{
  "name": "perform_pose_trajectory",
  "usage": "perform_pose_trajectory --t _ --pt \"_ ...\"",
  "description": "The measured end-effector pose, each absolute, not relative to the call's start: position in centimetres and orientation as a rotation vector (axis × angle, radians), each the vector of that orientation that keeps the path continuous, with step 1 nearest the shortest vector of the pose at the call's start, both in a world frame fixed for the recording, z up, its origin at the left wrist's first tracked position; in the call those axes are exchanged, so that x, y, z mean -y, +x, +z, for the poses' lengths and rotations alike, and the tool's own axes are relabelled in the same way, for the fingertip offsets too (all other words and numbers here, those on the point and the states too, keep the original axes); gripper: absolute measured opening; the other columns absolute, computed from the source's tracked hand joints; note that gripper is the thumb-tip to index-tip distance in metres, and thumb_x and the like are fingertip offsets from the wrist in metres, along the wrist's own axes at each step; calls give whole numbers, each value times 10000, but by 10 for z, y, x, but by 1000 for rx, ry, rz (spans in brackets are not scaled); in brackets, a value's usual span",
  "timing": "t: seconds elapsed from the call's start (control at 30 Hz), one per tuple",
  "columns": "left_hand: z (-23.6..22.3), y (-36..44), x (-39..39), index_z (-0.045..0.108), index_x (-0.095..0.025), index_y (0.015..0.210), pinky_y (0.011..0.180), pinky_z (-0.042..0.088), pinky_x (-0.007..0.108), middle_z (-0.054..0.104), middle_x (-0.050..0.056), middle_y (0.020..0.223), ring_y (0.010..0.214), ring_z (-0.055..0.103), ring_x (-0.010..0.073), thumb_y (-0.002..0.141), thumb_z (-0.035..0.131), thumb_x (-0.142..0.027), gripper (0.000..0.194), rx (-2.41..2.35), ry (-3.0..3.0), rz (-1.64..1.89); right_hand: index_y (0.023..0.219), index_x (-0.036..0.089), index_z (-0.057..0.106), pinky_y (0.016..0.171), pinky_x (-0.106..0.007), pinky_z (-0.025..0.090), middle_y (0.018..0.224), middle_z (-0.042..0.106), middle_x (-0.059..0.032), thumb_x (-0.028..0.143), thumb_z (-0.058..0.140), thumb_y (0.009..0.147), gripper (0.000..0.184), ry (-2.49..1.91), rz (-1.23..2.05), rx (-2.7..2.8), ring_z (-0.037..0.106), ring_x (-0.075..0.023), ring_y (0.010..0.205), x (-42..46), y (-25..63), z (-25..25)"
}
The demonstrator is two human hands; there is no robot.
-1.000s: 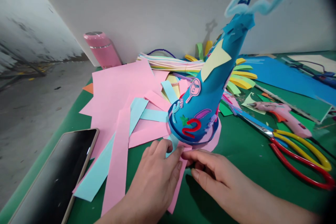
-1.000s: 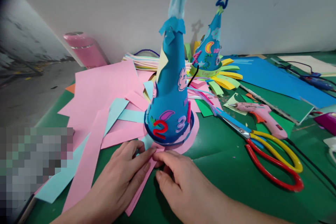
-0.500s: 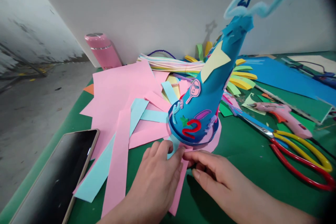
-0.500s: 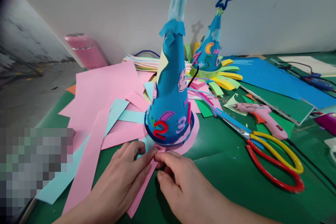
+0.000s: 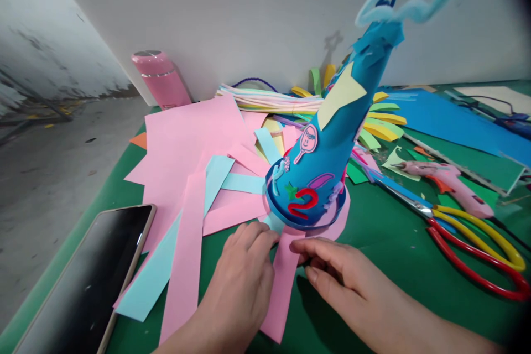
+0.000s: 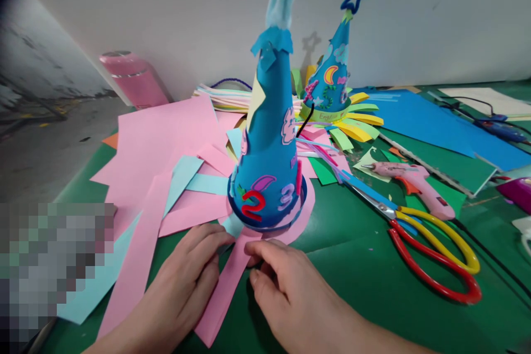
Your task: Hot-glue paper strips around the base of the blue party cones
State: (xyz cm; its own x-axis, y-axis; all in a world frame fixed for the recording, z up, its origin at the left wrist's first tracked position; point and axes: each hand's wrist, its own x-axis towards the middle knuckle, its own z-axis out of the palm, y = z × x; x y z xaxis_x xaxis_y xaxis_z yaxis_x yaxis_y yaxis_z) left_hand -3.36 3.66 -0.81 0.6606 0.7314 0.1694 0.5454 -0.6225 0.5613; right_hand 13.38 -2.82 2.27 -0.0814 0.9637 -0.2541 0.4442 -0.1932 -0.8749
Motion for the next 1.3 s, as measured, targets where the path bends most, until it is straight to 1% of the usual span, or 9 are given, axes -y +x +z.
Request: perform_pose_trajectory --t 0.3,0.57,0.77,0.87,1.0,1.17,1.3 --pt "-6 -34 -35 505 -179 966 752 428 375 518 81 955 862 481 211 774 295 -73 304 -1003 2429 508 1137 222 533 756 -256 467 962 612 -29 192 426 827 329 -1658 1231 1521 568 -148 888 29 135 25" --pt "-7 -33 -34 525 -173 989 734 427 385 502 91 964 860 469 222 756 300 -70 339 -1012 2475 456 1133 228 531 745 -227 468 1003 606 -17 198 413 839 318 -1665 1214 1544 555 -140 934 29 134 25" --pt "-7 -33 -35 527 -173 1017 709 424 378 498 91 943 833 465 219 758 284 -69 371 -1009 2494 440 1136 224 528 758 -233 467 1016 604 -23 206 417 838 318 -1693 1191 1538 558 -141 932 31 134 25" --pt "-5 -32 -35 539 -181 1000 693 422 371 494 88 925 818 460 217 750 283 -66 377 -1014 2508 388 1142 224 525 776 -241 464 1047 595 -27 205 416 839 322 -1678 1203 1527 555 -143 941 30 135 24" --pt "-3 -30 -35 553 -191 987 678 416 372 480 83 909 806 449 217 739 274 -47 399 -1024 2535 305 1132 224 534 785 -243 462 1026 600 -26 182 416 832 325 -1656 1208 1510 556 -142 936 30 135 24" --pt "-1 -28 -35 528 -230 1065 684 405 370 474 78 941 811 437 214 756 294 -56 425 -1015 2594 238 1149 225 526 773 -252 463 973 618 -29 176 420 828 341 -1628 1199 1502 565 -150 915 30 134 23" --pt "-1 -29 -35 490 -258 1127 680 402 370 476 78 960 812 434 218 783 323 -93 417 -1012 2638 213 1158 221 520 773 -246 460 988 613 -31 165 421 826 350 -1623 1207 1498 565 -144 908 30 134 23"
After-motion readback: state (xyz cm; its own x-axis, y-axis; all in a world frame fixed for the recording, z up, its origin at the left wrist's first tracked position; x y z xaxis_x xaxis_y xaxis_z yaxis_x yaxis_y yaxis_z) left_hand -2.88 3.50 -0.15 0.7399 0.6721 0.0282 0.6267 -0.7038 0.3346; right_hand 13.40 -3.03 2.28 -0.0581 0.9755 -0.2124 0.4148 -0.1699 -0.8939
